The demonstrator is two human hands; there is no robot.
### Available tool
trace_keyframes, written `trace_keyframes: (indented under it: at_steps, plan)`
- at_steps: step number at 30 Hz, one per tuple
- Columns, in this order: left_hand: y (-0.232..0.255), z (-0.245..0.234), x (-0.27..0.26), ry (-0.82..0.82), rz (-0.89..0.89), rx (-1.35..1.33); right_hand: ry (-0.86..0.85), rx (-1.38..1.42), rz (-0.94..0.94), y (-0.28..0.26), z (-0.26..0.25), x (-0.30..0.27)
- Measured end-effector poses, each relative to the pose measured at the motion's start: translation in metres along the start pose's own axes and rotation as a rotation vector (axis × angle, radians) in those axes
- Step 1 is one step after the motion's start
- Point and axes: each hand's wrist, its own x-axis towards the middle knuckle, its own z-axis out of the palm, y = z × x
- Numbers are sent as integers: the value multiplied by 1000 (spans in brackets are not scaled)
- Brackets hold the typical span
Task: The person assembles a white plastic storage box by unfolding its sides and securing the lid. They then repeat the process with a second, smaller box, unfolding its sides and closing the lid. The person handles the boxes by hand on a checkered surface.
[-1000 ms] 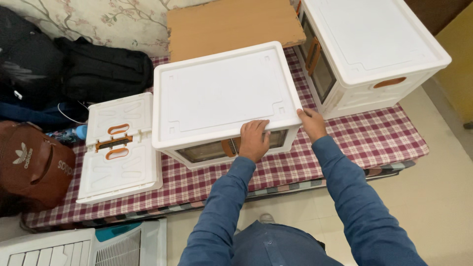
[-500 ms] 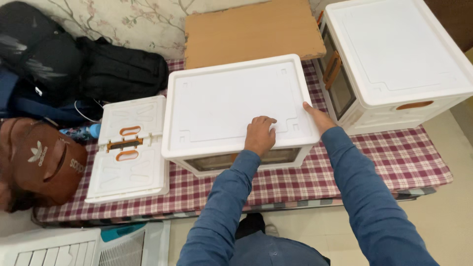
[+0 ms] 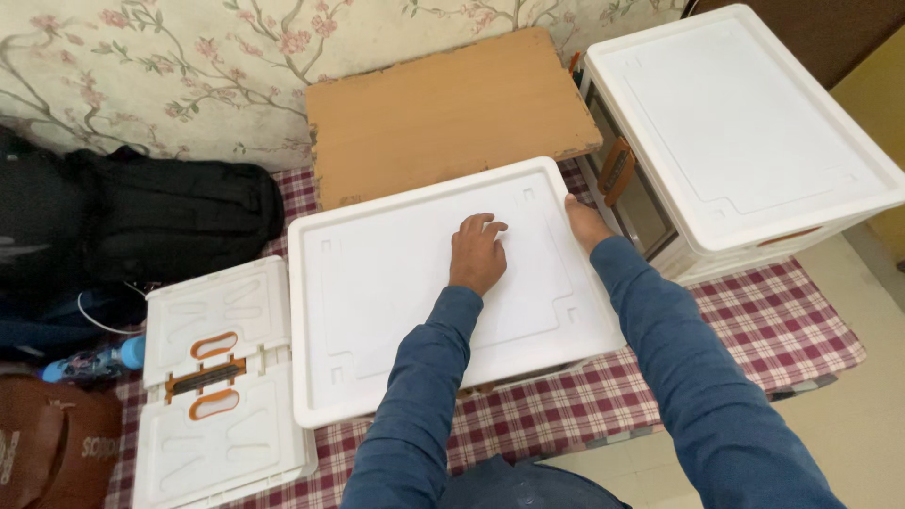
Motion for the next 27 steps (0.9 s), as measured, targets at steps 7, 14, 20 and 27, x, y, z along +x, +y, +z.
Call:
trace_keyframes:
  at_steps: [7,14,20,27]
  plan:
    - [-30,16,63,49,88,-61,51,-259,98,-21,9,47]
    - [-62,35,99,67,21,149,271,-531,41,-62,19,51]
    - [-69,37,100,44,-52,223,330,-715,-220,-87,31,58]
    - [-69,33,104,5,-56,273,310,-767,-289,-121,34,47]
